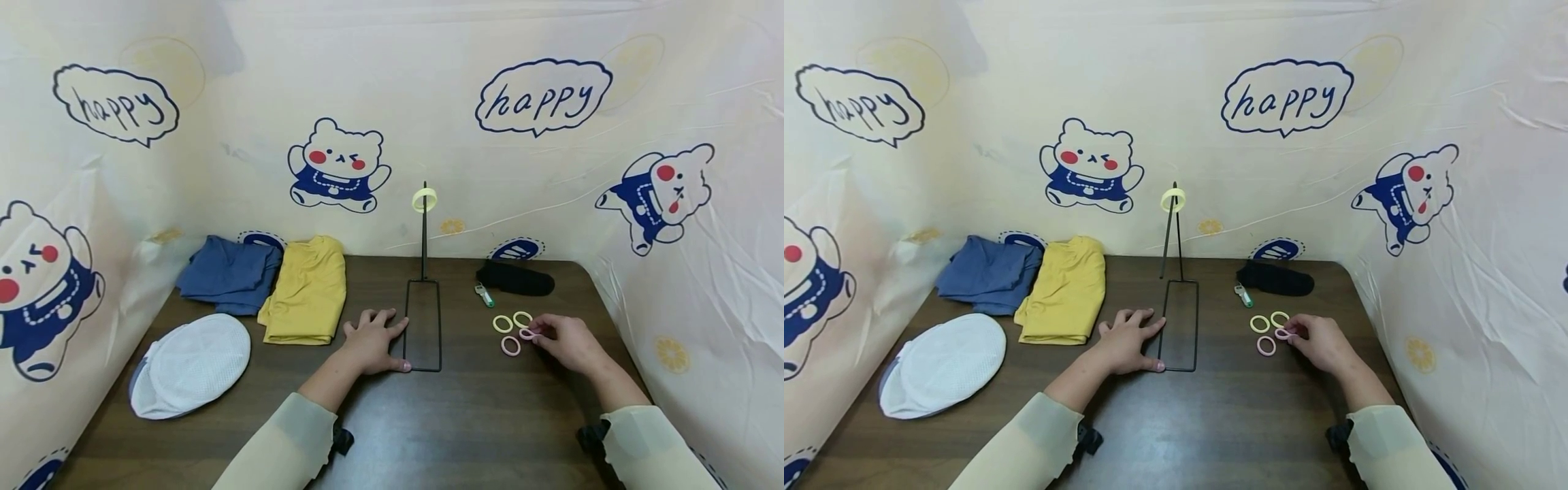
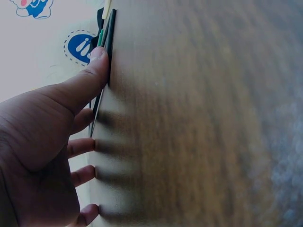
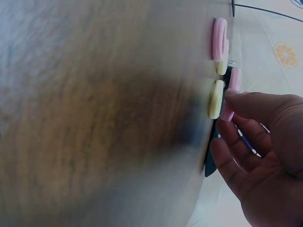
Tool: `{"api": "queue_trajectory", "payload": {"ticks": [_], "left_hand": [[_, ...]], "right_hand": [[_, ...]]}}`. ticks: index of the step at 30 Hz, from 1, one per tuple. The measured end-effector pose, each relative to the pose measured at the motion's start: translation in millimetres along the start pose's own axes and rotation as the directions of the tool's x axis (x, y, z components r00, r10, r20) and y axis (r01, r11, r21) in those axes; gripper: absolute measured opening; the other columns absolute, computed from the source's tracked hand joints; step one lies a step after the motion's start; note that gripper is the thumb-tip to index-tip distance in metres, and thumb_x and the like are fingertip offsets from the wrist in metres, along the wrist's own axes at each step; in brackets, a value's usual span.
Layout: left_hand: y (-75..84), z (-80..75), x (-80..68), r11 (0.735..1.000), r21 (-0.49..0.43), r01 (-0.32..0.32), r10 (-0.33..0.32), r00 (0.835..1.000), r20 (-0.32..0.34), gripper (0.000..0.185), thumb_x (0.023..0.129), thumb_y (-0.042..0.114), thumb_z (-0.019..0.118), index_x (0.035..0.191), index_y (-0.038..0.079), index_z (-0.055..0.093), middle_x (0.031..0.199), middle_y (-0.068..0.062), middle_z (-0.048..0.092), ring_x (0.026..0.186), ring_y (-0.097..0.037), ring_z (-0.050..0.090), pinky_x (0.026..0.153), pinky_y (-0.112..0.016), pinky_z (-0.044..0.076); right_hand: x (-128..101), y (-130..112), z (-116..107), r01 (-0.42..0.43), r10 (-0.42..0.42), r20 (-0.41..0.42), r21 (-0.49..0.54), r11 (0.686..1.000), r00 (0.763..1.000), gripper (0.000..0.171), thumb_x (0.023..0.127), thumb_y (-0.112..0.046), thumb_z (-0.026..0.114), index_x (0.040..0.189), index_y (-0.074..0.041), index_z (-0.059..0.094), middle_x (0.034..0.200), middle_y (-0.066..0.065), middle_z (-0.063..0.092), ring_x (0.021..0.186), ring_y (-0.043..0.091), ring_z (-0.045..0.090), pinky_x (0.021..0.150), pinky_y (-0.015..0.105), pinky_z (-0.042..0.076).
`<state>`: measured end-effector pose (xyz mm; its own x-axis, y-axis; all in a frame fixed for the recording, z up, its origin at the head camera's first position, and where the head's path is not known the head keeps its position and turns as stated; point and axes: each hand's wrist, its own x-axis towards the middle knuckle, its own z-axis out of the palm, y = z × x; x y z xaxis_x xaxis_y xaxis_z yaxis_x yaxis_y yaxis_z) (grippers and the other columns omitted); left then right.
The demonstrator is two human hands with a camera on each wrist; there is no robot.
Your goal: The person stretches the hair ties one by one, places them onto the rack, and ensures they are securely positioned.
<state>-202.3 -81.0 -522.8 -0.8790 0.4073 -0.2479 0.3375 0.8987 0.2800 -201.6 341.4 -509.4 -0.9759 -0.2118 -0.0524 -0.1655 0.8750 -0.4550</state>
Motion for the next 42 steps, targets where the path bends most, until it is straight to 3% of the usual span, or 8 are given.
{"api": "queue_trajectory", "payload": {"ticks": [12, 22, 34, 42], "left_hand": [[-0.4, 0.9, 1.0, 1.0, 0.015, 0.003, -0.003, 1.0, 0.0, 0.099, 0.079, 0.074, 0.073, 0.163, 0.037, 0.035, 0.17, -0.002, 0.025, 0.149, -0.041, 0.022, 0.103, -0.074, 0.025], [-1.1, 3.4, 1.9, 1.0, 0.022, 0.0, 0.0, 1.0, -0.002, 0.1, 0.079, 0.075, 0.073, 0.163, 0.037, 0.035, 0.169, -0.001, 0.025, 0.149, -0.041, 0.021, 0.103, -0.073, 0.025], [-0.1, 1.8, 1.5, 1.0, 0.025, 0.003, -0.003, 1.0, 0.001, 0.099, 0.079, 0.075, 0.073, 0.163, 0.037, 0.034, 0.17, -0.002, 0.025, 0.149, -0.042, 0.021, 0.103, -0.074, 0.025], [0.8, 0.6, 1.0, 1.0, 0.022, 0.004, -0.004, 1.0, 0.0, 0.099, 0.08, 0.074, 0.073, 0.163, 0.037, 0.034, 0.17, -0.002, 0.025, 0.149, -0.041, 0.021, 0.104, -0.073, 0.025]], "right_hand": [[-2.6, -25.6, -11.0, 0.068, -0.065, -0.078, 0.04, 0.997, 0.995, 0.02, 0.093, -0.01, 0.078, 0.112, -0.013, 0.075, 0.104, 0.004, 0.073, 0.089, 0.021, 0.064, 0.084, 0.048, 0.057], [-2.2, -59.5, -17.2, 0.187, -0.173, -0.187, 0.062, 0.98, 0.967, 0.017, 0.092, -0.008, 0.079, 0.108, -0.013, 0.077, 0.1, -0.001, 0.075, 0.088, 0.018, 0.068, 0.079, 0.045, 0.059], [-0.6, -101.1, -30.2, 0.333, -0.305, -0.276, 0.059, 0.941, 0.911, 0.019, 0.091, -0.008, 0.081, 0.107, -0.016, 0.076, 0.101, -0.005, 0.073, 0.085, 0.01, 0.067, 0.075, 0.04, 0.06], [0.0, -128.4, -36.8, 0.474, -0.421, -0.356, 0.073, 0.877, 0.834, 0.023, 0.087, -0.003, 0.083, 0.106, -0.015, 0.076, 0.102, -0.006, 0.073, 0.084, 0.008, 0.067, 0.072, 0.037, 0.06]]}}
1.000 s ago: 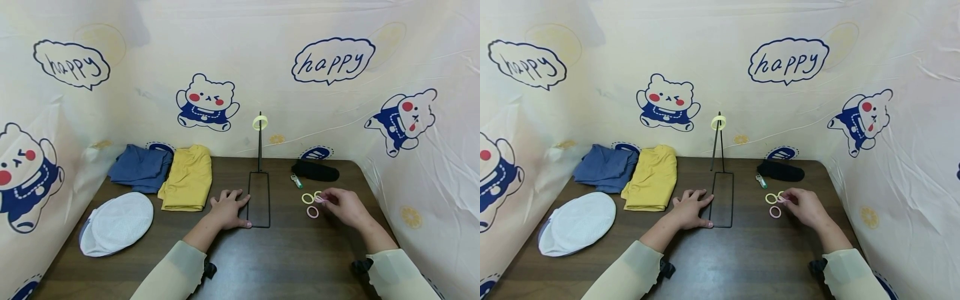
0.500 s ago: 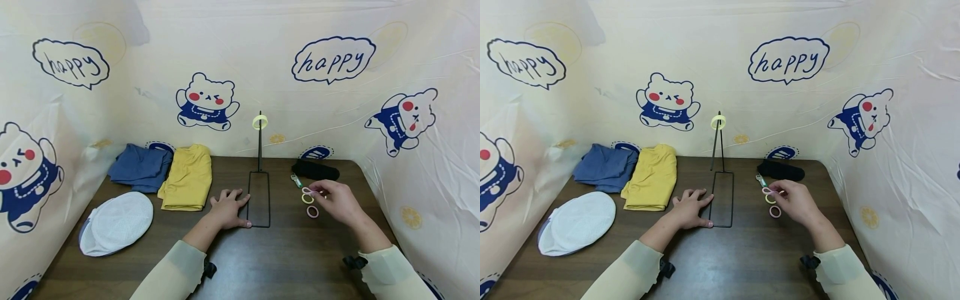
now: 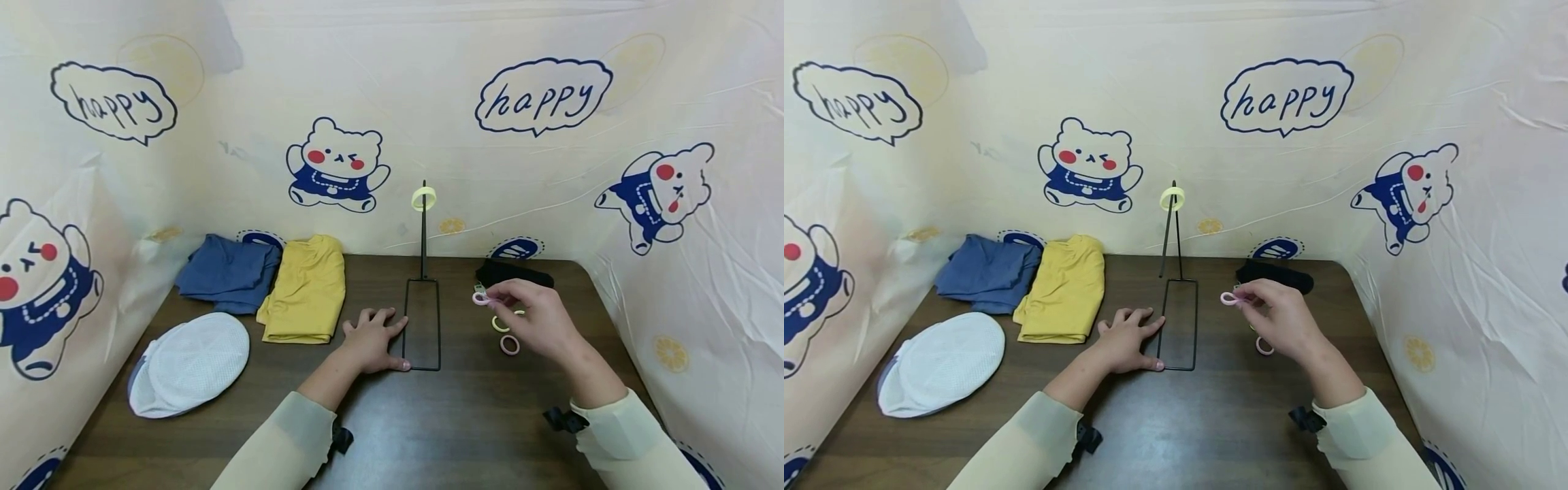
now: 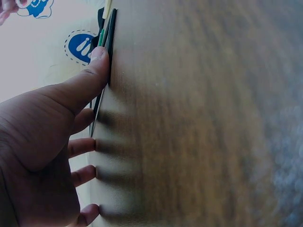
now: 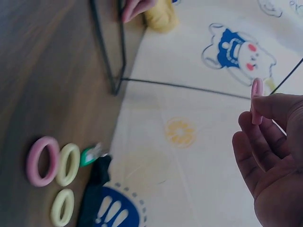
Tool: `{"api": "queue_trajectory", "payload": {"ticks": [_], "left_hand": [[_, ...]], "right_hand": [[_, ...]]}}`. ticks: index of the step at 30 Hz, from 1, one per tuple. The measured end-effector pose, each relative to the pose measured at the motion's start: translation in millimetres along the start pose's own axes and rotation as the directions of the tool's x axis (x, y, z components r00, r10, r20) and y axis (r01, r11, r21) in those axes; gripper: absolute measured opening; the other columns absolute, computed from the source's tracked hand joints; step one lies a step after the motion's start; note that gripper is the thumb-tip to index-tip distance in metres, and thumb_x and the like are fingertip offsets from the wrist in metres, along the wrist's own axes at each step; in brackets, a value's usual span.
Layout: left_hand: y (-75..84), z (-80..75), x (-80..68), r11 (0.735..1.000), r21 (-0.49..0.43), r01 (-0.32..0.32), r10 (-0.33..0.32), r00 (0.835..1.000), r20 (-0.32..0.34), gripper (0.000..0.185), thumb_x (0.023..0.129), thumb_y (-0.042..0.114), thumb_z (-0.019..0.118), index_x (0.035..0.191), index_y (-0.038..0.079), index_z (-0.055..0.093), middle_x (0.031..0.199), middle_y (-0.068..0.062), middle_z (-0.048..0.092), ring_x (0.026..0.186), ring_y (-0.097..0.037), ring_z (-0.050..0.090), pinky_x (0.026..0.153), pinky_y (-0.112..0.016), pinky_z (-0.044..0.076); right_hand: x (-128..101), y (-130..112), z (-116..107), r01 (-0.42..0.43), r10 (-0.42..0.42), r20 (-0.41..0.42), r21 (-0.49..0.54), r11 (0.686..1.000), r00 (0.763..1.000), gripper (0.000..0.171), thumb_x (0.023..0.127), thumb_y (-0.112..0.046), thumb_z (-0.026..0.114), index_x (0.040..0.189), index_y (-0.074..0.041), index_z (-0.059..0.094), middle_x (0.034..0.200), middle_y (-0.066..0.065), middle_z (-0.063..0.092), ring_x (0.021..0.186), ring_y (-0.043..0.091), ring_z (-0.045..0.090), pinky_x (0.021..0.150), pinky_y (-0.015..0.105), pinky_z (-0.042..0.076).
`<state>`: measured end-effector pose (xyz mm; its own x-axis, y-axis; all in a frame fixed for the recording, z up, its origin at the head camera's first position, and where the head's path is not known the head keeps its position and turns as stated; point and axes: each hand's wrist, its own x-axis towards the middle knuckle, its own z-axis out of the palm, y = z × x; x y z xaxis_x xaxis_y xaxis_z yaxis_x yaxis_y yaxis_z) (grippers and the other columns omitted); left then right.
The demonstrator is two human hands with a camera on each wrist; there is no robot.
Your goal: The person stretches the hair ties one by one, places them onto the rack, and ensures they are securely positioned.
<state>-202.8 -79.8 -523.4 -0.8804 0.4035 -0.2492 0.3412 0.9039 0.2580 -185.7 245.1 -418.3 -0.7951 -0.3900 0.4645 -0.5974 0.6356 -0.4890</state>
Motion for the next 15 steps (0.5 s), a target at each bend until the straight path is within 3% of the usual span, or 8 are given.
{"api": "queue_trajectory", "payload": {"ticks": [7, 15], "left_hand": [[1.2, -1.5, -1.4, 1.0, -0.007, 0.0, 0.0, 1.0, 0.001, 0.099, 0.079, 0.073, 0.074, 0.163, 0.036, 0.036, 0.169, -0.002, 0.026, 0.149, -0.041, 0.021, 0.103, -0.073, 0.025], [0.4, -0.8, -0.9, 1.0, 0.005, 0.002, -0.002, 1.0, -0.006, 0.099, 0.079, 0.074, 0.074, 0.162, 0.037, 0.036, 0.169, -0.002, 0.027, 0.149, -0.042, 0.022, 0.103, -0.073, 0.025]], "right_hand": [[13.8, -21.8, -1.3, 0.136, -0.133, -0.049, 0.053, 0.989, 0.99, 0.028, 0.083, 0.001, 0.085, 0.106, -0.013, 0.077, 0.103, -0.005, 0.074, 0.087, 0.008, 0.067, 0.076, 0.027, 0.057], [35.1, -51.6, -7.4, 0.328, -0.312, -0.152, 0.101, 0.939, 0.938, 0.03, 0.079, 0.007, 0.085, 0.104, -0.009, 0.077, 0.102, -0.003, 0.075, 0.086, 0.01, 0.069, 0.078, 0.024, 0.056]]}}
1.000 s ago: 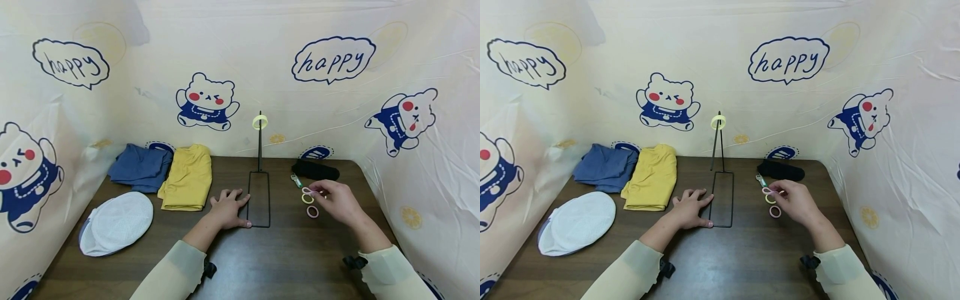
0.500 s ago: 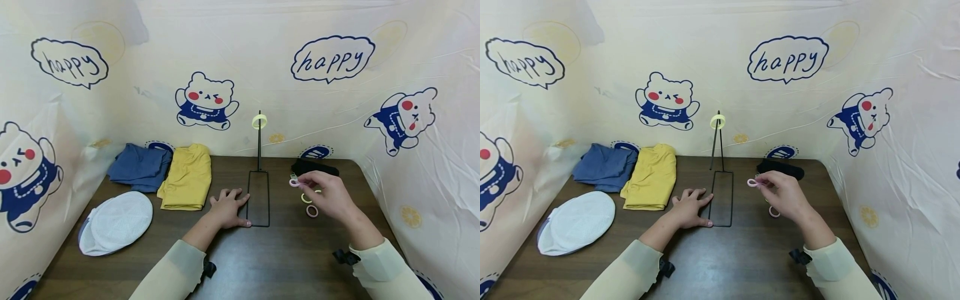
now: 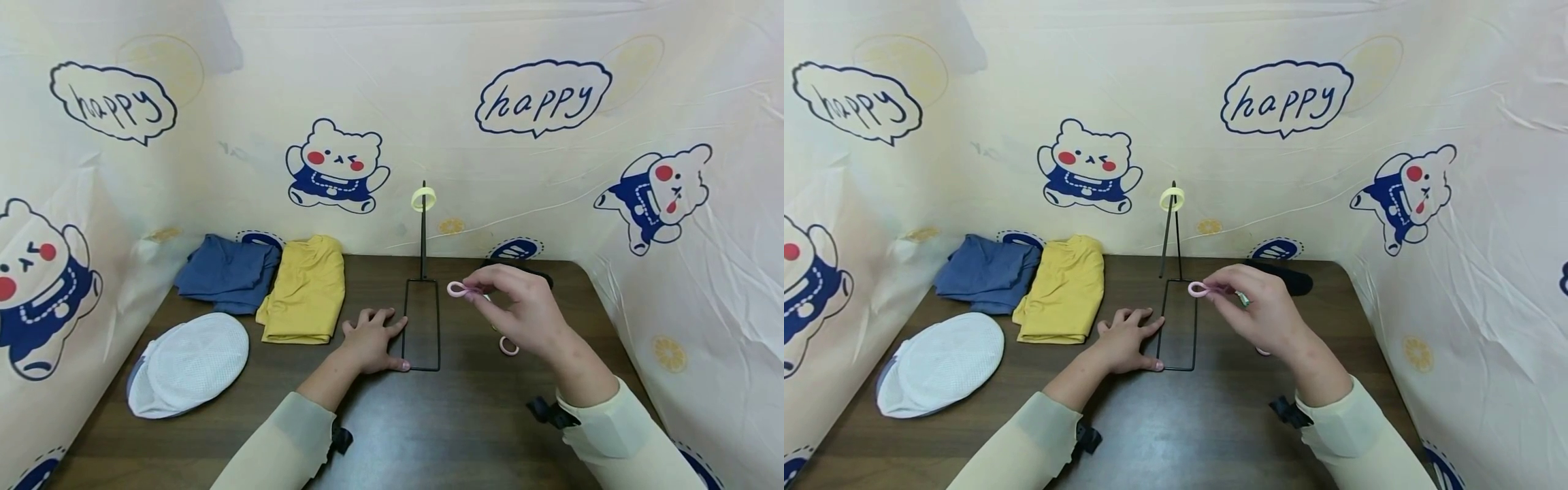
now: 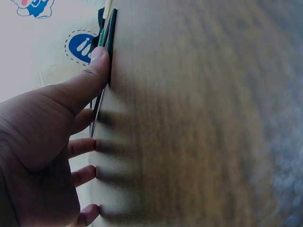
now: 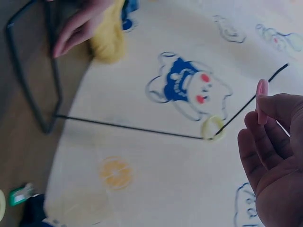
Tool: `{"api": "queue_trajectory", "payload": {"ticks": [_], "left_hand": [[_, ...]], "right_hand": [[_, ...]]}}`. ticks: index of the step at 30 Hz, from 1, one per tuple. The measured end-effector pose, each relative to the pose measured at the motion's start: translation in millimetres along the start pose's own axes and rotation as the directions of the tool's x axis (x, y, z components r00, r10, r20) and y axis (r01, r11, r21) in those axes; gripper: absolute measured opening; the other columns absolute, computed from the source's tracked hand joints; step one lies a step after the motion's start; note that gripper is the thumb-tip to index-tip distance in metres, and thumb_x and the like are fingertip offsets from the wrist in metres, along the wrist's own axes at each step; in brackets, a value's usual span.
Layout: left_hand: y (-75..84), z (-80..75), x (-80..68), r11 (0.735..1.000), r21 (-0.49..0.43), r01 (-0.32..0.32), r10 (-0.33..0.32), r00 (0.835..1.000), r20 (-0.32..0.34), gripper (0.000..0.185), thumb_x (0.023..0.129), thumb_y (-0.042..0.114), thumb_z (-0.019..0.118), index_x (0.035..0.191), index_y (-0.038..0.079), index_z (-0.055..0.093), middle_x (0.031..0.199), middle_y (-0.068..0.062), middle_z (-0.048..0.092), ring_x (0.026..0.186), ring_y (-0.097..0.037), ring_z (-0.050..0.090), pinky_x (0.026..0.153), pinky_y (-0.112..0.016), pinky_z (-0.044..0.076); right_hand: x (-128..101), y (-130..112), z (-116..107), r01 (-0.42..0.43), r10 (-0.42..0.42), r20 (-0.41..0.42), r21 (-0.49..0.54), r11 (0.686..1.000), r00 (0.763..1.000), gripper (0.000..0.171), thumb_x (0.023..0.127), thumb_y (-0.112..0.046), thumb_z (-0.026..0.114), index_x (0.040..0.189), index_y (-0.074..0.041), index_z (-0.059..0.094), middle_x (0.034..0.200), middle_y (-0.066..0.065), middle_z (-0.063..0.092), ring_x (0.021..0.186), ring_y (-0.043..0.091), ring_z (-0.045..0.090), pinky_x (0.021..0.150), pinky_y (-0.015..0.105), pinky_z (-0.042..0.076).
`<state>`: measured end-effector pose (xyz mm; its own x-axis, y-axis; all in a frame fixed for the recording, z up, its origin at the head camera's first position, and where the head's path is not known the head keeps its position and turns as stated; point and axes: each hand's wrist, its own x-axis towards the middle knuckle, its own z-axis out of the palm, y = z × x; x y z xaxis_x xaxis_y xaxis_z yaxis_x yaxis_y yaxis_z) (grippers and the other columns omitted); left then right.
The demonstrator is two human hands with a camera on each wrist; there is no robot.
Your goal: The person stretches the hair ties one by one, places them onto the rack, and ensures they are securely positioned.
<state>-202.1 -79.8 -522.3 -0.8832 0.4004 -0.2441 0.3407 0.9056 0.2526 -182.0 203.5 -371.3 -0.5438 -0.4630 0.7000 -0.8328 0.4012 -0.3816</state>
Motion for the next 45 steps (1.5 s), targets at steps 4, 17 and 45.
{"api": "queue_trajectory", "payload": {"ticks": [4, 17, 45], "left_hand": [[-0.5, 1.0, 0.4, 1.0, -0.002, 0.0, 0.0, 1.0, -0.001, 0.099, 0.079, 0.075, 0.074, 0.162, 0.037, 0.037, 0.169, -0.003, 0.027, 0.149, -0.042, 0.023, 0.103, -0.074, 0.025], [-0.6, 1.4, 2.4, 1.0, -0.004, 0.004, -0.004, 1.0, 0.007, 0.099, 0.078, 0.075, 0.074, 0.162, 0.037, 0.036, 0.169, -0.003, 0.027, 0.149, -0.042, 0.022, 0.103, -0.075, 0.024], [-1.3, 3.0, 3.3, 1.0, 0.003, 0.007, -0.007, 1.0, 0.012, 0.1, 0.078, 0.076, 0.072, 0.163, 0.038, 0.034, 0.169, -0.002, 0.026, 0.149, -0.04, 0.021, 0.103, -0.074, 0.024]], "right_hand": [[13.9, -13.2, -2.9, 0.038, -0.037, -0.028, 0.04, 0.998, 0.999, 0.03, 0.078, 0.007, 0.085, 0.103, -0.008, 0.077, 0.101, -0.002, 0.076, 0.085, 0.011, 0.067, 0.08, 0.02, 0.053], [43.7, -37.4, -5.1, 0.153, -0.147, -0.056, 0.104, 0.983, 0.987, 0.015, 0.092, -0.013, 0.08, 0.103, -0.004, 0.077, 0.1, 0.003, 0.076, 0.084, 0.013, 0.067, 0.078, 0.021, 0.053], [64.5, 4.2, 20.9, 0.009, -0.008, -0.02, 0.045, 0.999, 1.0, 0.02, 0.086, 0.003, 0.082, 0.104, -0.004, 0.078, 0.107, 0.006, 0.075, 0.089, 0.016, 0.072, 0.081, 0.027, 0.058]]}}
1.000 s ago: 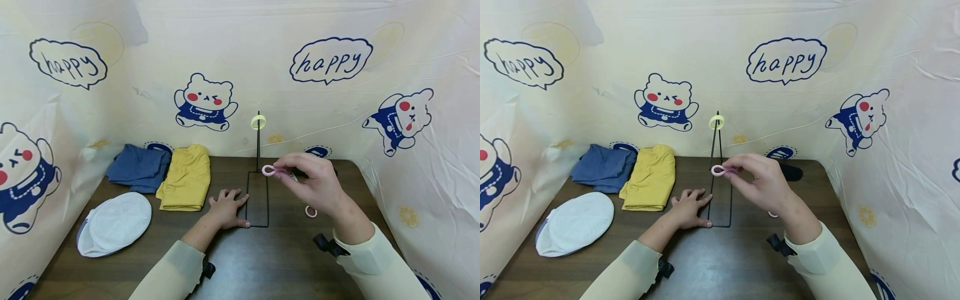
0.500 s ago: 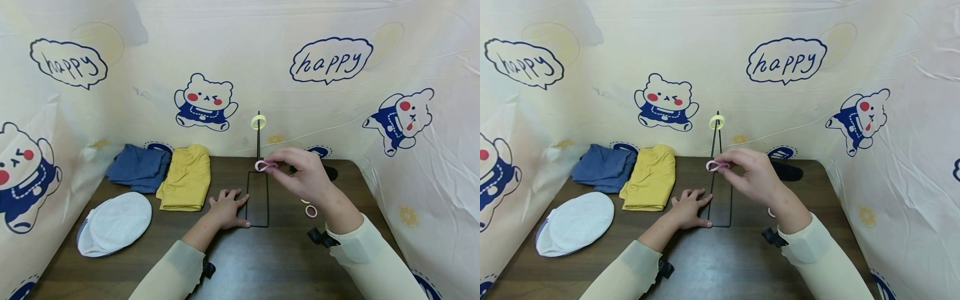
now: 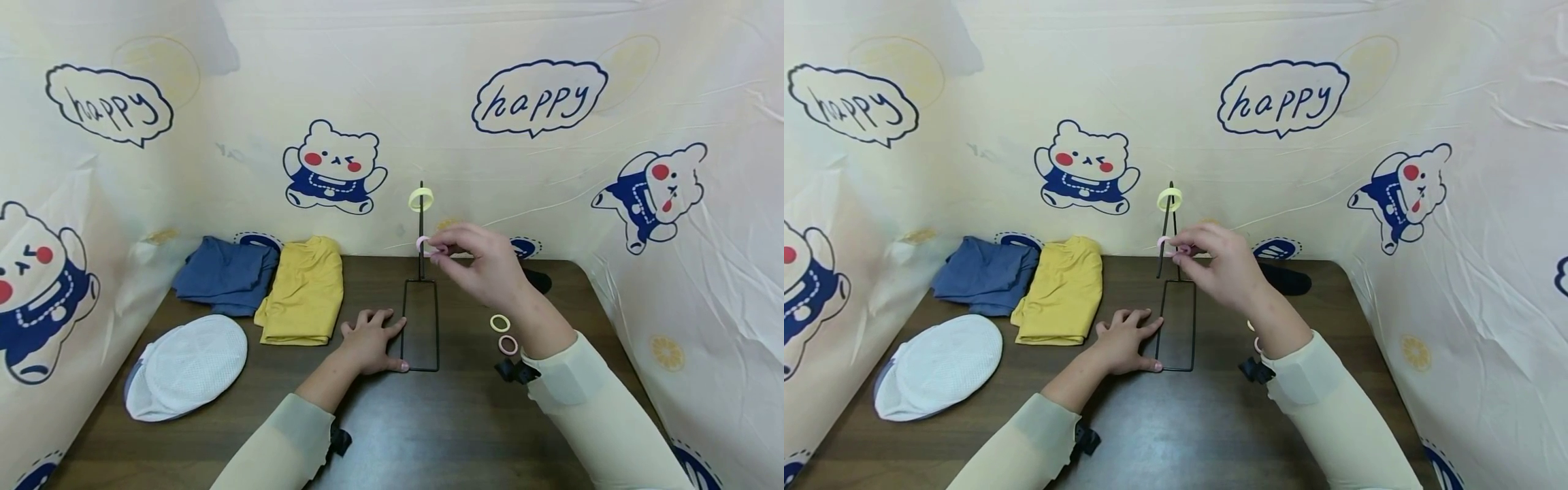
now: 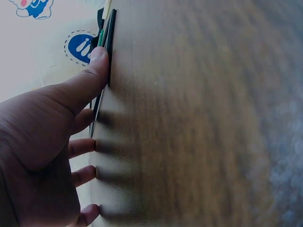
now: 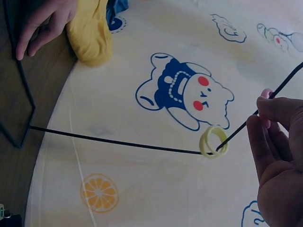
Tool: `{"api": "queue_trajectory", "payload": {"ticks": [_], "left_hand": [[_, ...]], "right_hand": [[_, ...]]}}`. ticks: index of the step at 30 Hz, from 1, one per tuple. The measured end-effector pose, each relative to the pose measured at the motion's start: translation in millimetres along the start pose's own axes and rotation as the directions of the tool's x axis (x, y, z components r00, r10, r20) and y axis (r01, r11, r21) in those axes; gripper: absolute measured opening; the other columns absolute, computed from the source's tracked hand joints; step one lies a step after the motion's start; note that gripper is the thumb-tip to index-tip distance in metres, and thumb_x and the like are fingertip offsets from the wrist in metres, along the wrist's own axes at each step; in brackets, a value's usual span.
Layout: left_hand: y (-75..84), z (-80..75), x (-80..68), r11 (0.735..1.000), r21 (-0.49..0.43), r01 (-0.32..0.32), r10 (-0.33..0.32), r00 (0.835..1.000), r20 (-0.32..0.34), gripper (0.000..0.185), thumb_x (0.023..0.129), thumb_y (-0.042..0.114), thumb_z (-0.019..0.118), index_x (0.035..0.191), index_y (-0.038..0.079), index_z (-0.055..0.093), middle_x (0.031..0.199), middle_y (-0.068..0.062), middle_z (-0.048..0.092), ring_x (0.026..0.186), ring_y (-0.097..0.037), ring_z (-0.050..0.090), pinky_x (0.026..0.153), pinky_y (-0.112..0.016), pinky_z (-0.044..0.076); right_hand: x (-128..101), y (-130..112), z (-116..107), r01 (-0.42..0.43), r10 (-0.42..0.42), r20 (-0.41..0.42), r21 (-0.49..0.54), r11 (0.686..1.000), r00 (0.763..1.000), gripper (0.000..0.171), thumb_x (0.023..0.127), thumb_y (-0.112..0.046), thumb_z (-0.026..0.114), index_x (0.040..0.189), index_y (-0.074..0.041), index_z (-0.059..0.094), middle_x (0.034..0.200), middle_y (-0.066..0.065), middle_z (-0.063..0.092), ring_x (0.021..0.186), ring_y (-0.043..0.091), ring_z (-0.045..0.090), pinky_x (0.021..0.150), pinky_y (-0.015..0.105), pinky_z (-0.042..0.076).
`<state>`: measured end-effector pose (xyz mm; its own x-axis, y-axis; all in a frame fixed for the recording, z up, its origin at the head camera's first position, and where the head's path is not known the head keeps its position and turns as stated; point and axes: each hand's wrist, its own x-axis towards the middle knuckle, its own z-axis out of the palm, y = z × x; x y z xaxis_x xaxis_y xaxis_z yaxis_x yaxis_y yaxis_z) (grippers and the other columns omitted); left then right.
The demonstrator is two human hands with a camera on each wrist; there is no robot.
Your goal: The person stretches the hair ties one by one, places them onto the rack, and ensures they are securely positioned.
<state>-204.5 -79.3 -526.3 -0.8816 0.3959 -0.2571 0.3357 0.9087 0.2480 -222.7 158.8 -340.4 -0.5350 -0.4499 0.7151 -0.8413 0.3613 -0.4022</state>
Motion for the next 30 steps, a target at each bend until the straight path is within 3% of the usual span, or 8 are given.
{"api": "queue_trajectory", "payload": {"ticks": [15, 30], "left_hand": [[0.0, 0.1, -2.7, 1.0, -0.001, -0.002, 0.002, 1.0, -0.007, 0.1, 0.079, 0.075, 0.073, 0.163, 0.037, 0.035, 0.169, -0.001, 0.025, 0.149, -0.041, 0.021, 0.103, -0.073, 0.025], [1.1, -3.1, -5.0, 1.0, -0.015, -0.021, 0.02, 1.0, -0.02, 0.099, 0.08, 0.072, 0.074, 0.163, 0.036, 0.035, 0.169, -0.003, 0.026, 0.149, -0.041, 0.023, 0.102, -0.073, 0.025]], "right_hand": [[18.6, 31.5, 20.3, -0.209, 0.207, -0.074, -0.028, 0.977, 0.976, 0.026, 0.092, -0.005, 0.079, 0.118, -0.003, 0.074, 0.12, 0.007, 0.066, 0.096, 0.018, 0.068, 0.086, 0.031, 0.058], [23.2, 44.6, 25.4, -0.259, 0.258, -0.083, 0.003, 0.966, 0.963, 0.039, 0.09, 0.001, 0.079, 0.128, -0.002, 0.072, 0.137, 0.013, 0.057, 0.107, 0.025, 0.068, 0.085, 0.04, 0.059]]}}
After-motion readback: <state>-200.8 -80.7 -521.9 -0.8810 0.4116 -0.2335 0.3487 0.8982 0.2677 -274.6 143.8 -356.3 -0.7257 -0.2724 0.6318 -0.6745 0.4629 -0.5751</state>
